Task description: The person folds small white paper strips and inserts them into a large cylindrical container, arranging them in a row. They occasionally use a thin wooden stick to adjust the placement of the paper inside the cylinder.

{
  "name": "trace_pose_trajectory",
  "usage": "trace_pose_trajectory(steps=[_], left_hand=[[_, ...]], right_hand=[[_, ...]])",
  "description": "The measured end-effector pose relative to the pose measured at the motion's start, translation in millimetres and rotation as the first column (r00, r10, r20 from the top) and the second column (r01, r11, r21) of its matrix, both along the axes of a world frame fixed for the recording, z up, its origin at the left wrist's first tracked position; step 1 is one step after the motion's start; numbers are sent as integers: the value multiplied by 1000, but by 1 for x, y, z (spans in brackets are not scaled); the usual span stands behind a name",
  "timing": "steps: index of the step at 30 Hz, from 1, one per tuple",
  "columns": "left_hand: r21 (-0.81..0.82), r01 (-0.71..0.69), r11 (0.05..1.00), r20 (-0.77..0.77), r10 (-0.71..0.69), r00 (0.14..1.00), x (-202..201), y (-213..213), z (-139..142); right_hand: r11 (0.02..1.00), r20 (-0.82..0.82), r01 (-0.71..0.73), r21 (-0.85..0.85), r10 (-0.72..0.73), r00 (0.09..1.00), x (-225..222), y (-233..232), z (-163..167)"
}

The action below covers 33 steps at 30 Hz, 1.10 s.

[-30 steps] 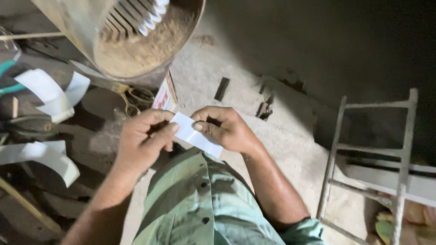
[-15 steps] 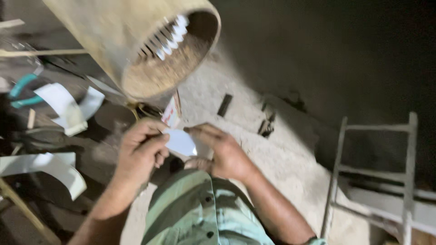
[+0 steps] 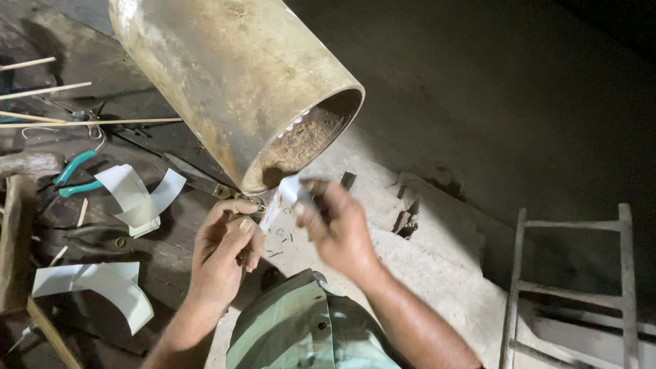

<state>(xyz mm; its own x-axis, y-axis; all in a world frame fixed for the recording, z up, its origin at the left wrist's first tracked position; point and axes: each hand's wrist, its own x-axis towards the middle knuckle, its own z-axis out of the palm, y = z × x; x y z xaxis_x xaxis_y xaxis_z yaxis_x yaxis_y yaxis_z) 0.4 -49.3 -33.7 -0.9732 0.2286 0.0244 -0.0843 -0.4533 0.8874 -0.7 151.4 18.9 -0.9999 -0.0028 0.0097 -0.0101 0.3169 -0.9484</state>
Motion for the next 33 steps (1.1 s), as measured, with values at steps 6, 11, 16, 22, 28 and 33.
trace_pose_trajectory(steps=[6,11,16,22,28,33], left_hand=[[-166,58,984,107,-40,993,-6,-12,-5],[-160,95,982,167,-68,984,-13,-27,-17],[-137,172,976,246,-135,960,-15,-41,-36],[-136,285,949,292,-236,927,-17,-51,-50],[-196,367,910,316,-295,902,-22,-52,-50],[-307,358,882,319,-259,912,-23,-65,-47]], right_hand=[[885,182,168,-434,-97,979,-67,-21,7],[879,242,168,-447,-62,968,-82,-28,9],[879,252,219,-423,-118,961,-87,-34,9],[815,-105,-2,579,77,991,-102,-31,21],[660,41,-87,746,85,996,-99,-35,25],[701,-476,206,683,212,854,-64,-27,22]])
